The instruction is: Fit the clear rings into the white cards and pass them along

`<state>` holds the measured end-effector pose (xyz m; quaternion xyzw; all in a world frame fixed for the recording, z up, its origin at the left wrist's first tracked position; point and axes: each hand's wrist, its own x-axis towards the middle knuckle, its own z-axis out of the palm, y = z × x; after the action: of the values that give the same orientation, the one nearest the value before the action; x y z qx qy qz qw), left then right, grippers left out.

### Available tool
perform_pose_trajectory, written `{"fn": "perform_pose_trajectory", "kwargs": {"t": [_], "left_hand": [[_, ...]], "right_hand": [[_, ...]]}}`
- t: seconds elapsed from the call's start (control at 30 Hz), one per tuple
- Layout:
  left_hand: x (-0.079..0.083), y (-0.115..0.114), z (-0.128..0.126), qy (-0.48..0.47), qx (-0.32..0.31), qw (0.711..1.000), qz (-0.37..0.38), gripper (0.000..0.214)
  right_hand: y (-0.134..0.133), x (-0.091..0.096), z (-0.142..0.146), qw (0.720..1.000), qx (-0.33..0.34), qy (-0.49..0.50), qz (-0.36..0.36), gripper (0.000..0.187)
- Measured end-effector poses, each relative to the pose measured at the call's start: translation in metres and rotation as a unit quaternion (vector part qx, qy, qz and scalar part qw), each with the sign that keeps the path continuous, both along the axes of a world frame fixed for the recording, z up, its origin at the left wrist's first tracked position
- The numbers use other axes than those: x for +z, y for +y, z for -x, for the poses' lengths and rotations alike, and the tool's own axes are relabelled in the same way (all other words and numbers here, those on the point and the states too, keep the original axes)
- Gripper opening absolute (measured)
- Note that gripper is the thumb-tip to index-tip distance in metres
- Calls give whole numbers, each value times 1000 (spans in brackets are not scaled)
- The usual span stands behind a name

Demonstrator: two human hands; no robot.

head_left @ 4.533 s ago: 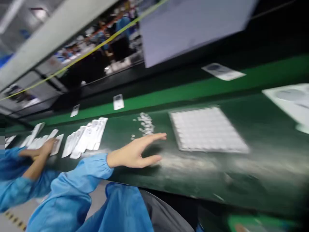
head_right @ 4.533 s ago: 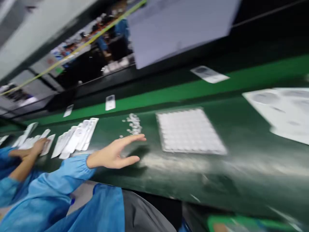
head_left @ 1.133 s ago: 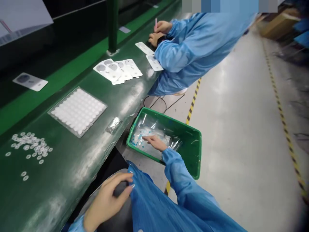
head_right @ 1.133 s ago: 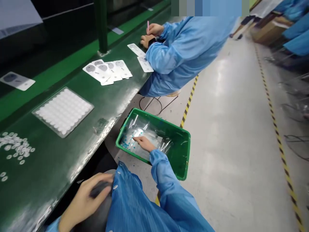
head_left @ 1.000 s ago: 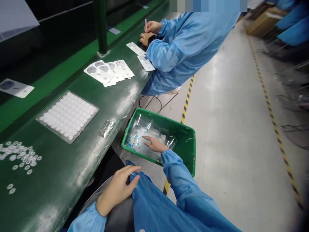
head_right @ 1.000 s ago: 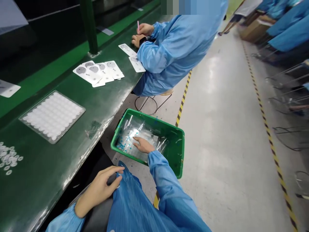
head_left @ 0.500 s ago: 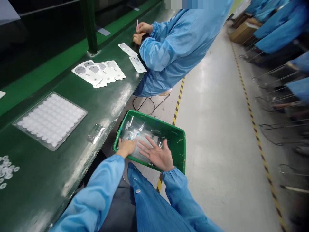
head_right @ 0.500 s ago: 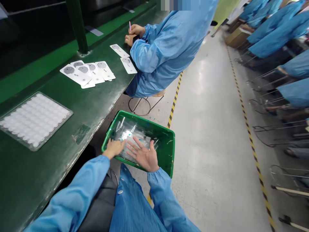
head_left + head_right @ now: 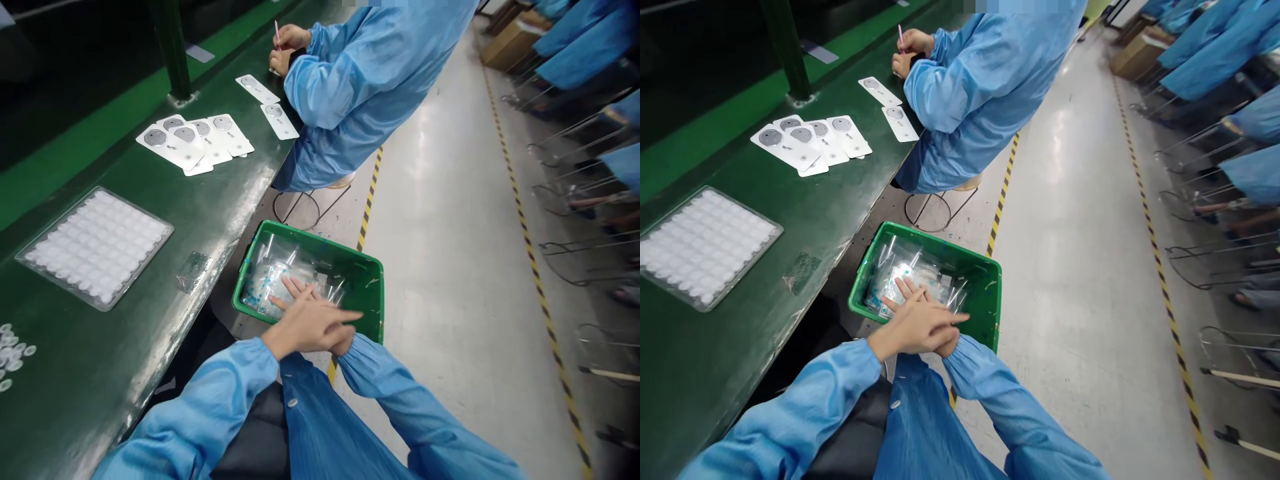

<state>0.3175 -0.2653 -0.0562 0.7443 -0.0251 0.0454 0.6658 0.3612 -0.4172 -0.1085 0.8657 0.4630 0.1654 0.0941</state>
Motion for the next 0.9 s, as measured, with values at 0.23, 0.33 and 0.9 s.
{"fn": "perform_pose_trajectory", "kwargs": {"t": [0.23,0.33,0.9], "left_hand": [[-47,66,50,144,247,902,-324,59],[-67,95,79,203,293,889,-288,63],[-40,45,62,42,133,922,-362,45]], "right_hand": [[-76,22,2,942,-119,166,-268,46],[-101,12,11,941,-191,178,-216,49],[-45,19,28,925,-12,281,-257,51]]}}
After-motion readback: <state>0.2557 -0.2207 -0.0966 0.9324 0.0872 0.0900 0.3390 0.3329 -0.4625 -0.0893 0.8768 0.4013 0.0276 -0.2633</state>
